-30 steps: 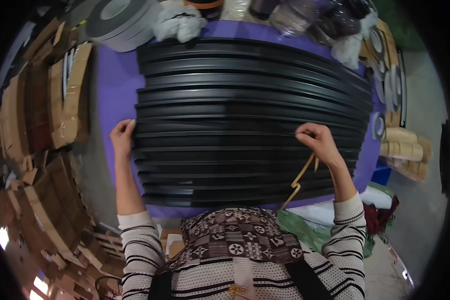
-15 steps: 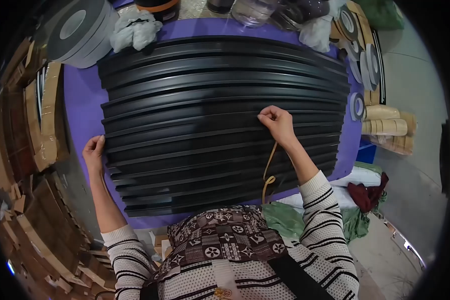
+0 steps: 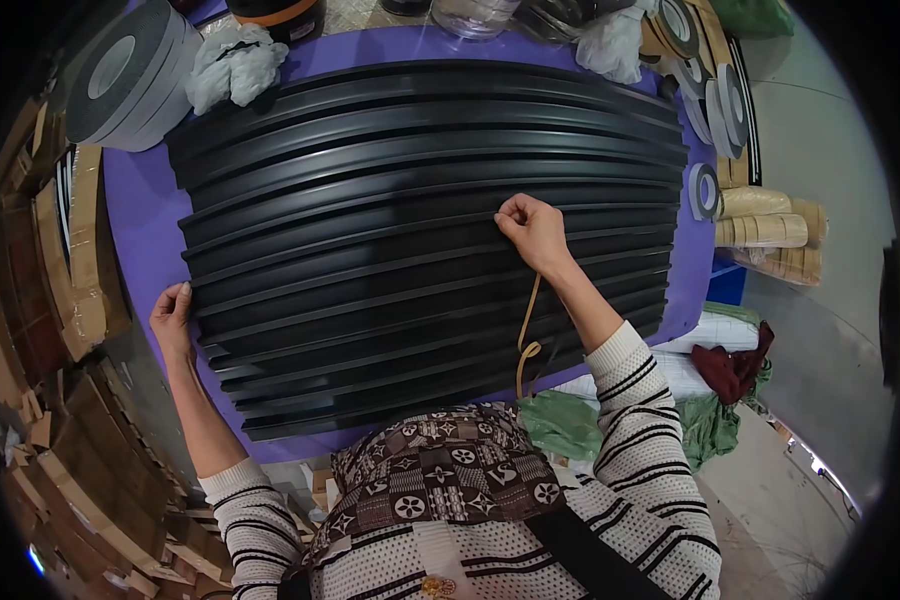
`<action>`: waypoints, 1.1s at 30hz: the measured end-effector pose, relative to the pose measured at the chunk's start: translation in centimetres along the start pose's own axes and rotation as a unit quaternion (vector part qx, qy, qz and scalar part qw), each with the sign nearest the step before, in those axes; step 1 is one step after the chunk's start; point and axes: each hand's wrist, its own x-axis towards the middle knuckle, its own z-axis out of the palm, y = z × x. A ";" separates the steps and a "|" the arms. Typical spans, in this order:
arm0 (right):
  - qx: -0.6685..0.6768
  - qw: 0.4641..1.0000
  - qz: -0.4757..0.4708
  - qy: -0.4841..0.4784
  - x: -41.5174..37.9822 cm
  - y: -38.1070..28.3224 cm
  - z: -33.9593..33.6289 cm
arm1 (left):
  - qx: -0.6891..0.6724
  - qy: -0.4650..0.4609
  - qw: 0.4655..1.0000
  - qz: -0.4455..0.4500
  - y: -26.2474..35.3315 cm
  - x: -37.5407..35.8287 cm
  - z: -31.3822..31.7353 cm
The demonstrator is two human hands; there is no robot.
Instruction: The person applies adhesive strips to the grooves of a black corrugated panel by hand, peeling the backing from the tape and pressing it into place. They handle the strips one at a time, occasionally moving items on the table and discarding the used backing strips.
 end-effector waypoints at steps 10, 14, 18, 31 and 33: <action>-0.096 0.989 0.001 -0.112 0.3 0.0 -4.2 | -0.002 -0.005 1.000 0.010 -0.2 0.2 0.0; -0.099 0.970 0.021 -0.220 0.4 1.8 -9.8 | 0.000 -0.013 1.000 0.011 -0.7 0.7 -0.3; -0.213 0.958 0.039 -0.186 -0.6 3.9 -15.2 | 0.030 -0.024 0.999 0.010 -0.5 1.0 -0.5; -0.223 0.931 -0.288 0.008 -16.0 -7.7 -4.4 | -0.036 -0.396 0.910 -0.116 9.6 -13.4 23.7; -0.214 0.914 -0.290 -0.185 -17.4 -8.0 -0.7 | -0.062 -0.443 0.878 -0.173 8.8 -13.9 26.4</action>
